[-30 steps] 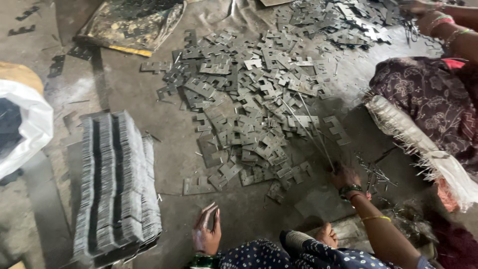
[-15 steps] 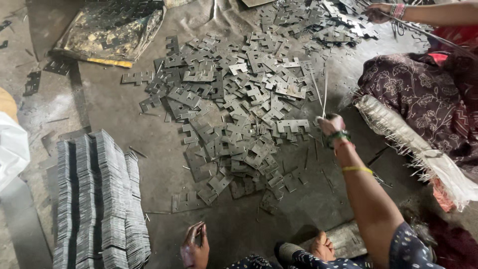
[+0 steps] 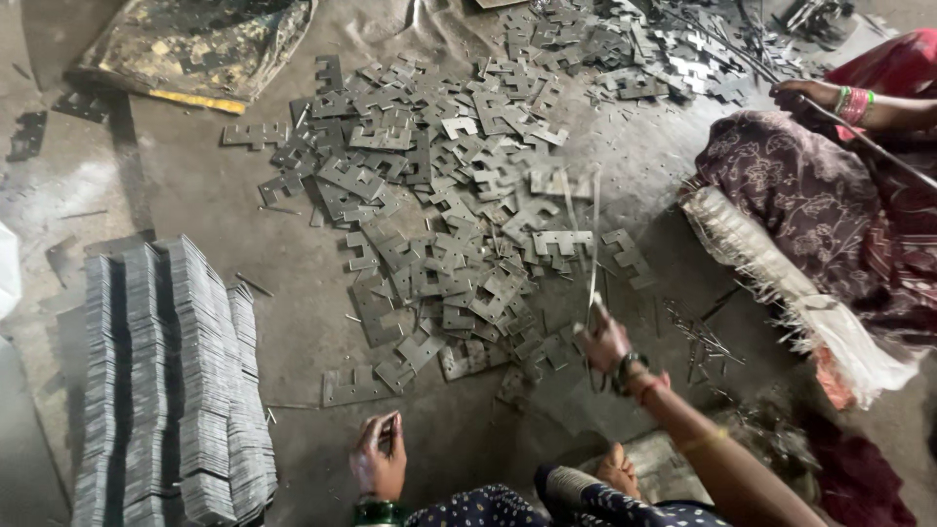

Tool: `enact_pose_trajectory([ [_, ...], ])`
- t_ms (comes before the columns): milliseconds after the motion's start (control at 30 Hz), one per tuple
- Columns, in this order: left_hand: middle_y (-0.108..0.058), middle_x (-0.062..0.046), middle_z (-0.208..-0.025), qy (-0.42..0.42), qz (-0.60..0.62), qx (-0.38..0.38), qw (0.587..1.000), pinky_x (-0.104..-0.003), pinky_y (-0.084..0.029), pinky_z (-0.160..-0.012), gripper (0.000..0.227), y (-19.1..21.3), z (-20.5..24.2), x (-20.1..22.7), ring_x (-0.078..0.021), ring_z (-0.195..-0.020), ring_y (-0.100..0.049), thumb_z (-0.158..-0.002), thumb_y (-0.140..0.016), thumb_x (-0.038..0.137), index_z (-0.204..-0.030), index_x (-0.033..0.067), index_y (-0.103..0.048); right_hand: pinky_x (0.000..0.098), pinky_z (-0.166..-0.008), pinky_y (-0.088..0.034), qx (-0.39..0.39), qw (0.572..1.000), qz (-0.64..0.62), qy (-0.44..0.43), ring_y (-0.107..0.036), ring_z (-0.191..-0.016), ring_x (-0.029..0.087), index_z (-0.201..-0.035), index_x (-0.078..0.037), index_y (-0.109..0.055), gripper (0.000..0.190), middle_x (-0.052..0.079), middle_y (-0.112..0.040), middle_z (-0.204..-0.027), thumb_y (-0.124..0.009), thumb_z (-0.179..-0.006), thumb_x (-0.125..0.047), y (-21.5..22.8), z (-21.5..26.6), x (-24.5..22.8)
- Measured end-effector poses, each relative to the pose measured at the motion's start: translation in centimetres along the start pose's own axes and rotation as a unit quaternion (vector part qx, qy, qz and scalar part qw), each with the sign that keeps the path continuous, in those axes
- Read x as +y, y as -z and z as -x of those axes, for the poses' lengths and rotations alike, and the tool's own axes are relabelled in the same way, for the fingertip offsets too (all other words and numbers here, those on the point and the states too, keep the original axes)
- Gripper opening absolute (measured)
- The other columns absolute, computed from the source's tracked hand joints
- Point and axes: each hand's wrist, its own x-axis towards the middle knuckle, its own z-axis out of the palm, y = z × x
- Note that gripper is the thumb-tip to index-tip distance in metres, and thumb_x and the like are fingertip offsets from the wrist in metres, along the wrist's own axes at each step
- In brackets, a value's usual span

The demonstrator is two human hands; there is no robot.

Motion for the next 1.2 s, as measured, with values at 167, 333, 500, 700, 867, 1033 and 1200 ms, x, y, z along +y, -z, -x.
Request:
enact_pose_trajectory([
  [167,-0.072,-0.007,-0.086,0.023,0.033,-0.027,0.999,-0.029,-0.057,-0.063,0.009,0.5,-0.1,2.4,-0.0155,-0.069,-0.074,-0.091,-0.071,0.014,-0.097,0.0071,-0.073,0.0396,-0.066,-0.063,-0.064,0.988,-0.045,0.136,-0.077,-0.061,0.021,-0.159,-0.012,-0.017,0.091,-0.002,-0.063,-0.120,-0.070,-0.086,-0.021,-1.3,11.9,-1.4],
  [333,-0.072,-0.005,-0.086,0.062,0.076,-0.029,0.995,-0.027,-0.057,-0.060,0.010,1.9,0.5,3.5,-0.0119,-0.068,-0.072,-0.092,-0.072,0.015,-0.099,0.0076,-0.074,0.0388,-0.054,-0.053,-0.056,0.997,-0.027,0.035,-0.064,-0.059,0.019,-0.159,-0.021,-0.036,0.076,0.013,-0.074,-0.073,-0.067,-0.089,-0.021,0.1,16.7,-1.8],
  [500,-0.072,-0.004,-0.086,0.063,0.095,-0.026,0.993,-0.027,-0.057,-0.059,0.012,2.8,1.1,3.9,-0.0110,-0.067,-0.071,-0.092,-0.072,0.016,-0.100,0.0079,-0.073,0.0320,-0.048,-0.047,0.077,0.988,-0.128,0.035,-0.058,-0.059,0.014,-0.154,-0.017,-0.046,0.070,0.009,-0.068,-0.074,-0.068,-0.088,-0.019,1.0,17.4,-1.2],
  [700,-0.075,-0.005,-0.082,0.091,0.099,-0.027,0.991,-0.027,-0.056,-0.060,0.013,2.8,2.0,3.0,-0.0114,-0.067,-0.071,-0.093,-0.072,0.018,-0.101,0.0077,-0.073,0.0336,-0.049,-0.050,0.151,0.973,-0.163,-0.064,-0.062,-0.060,0.018,-0.155,-0.011,-0.042,0.071,0.013,-0.070,-0.078,-0.071,-0.091,-0.022,-0.9,17.6,4.1],
  [867,-0.078,-0.004,-0.082,0.125,0.110,-0.056,0.984,-0.026,-0.057,-0.064,0.015,1.5,2.0,2.2,-0.0093,-0.070,-0.073,-0.094,-0.071,0.021,-0.101,0.0071,-0.073,0.0346,-0.066,-0.055,0.241,0.898,-0.055,0.364,-0.060,-0.094,0.020,-0.163,0.003,-0.031,0.087,0.034,-0.067,-0.111,-0.077,-0.093,-0.020,-5.8,19.2,5.7],
  [1033,-0.078,-0.004,-0.080,0.099,0.120,-0.065,0.986,-0.027,-0.056,-0.061,0.015,1.8,2.0,1.6,-0.0101,-0.067,-0.073,-0.095,-0.070,0.021,-0.099,0.0067,-0.074,0.0303,-0.045,-0.043,0.053,0.979,-0.191,0.041,-0.055,-0.050,0.012,-0.155,-0.013,-0.040,0.076,0.002,-0.065,-0.063,-0.068,-0.086,-0.021,-2.8,21.1,2.7],
  [1200,-0.077,-0.006,-0.075,0.115,0.068,-0.038,0.990,-0.027,-0.055,-0.059,0.015,3.0,2.1,1.5,-0.0107,-0.063,-0.073,-0.093,-0.071,0.022,-0.098,0.0074,-0.075,0.0286,-0.044,-0.039,0.085,0.974,-0.165,0.127,-0.047,-0.050,0.010,-0.152,-0.009,-0.048,0.069,0.001,-0.055,-0.063,-0.067,-0.087,-0.020,-1.0,14.2,-1.4],
])
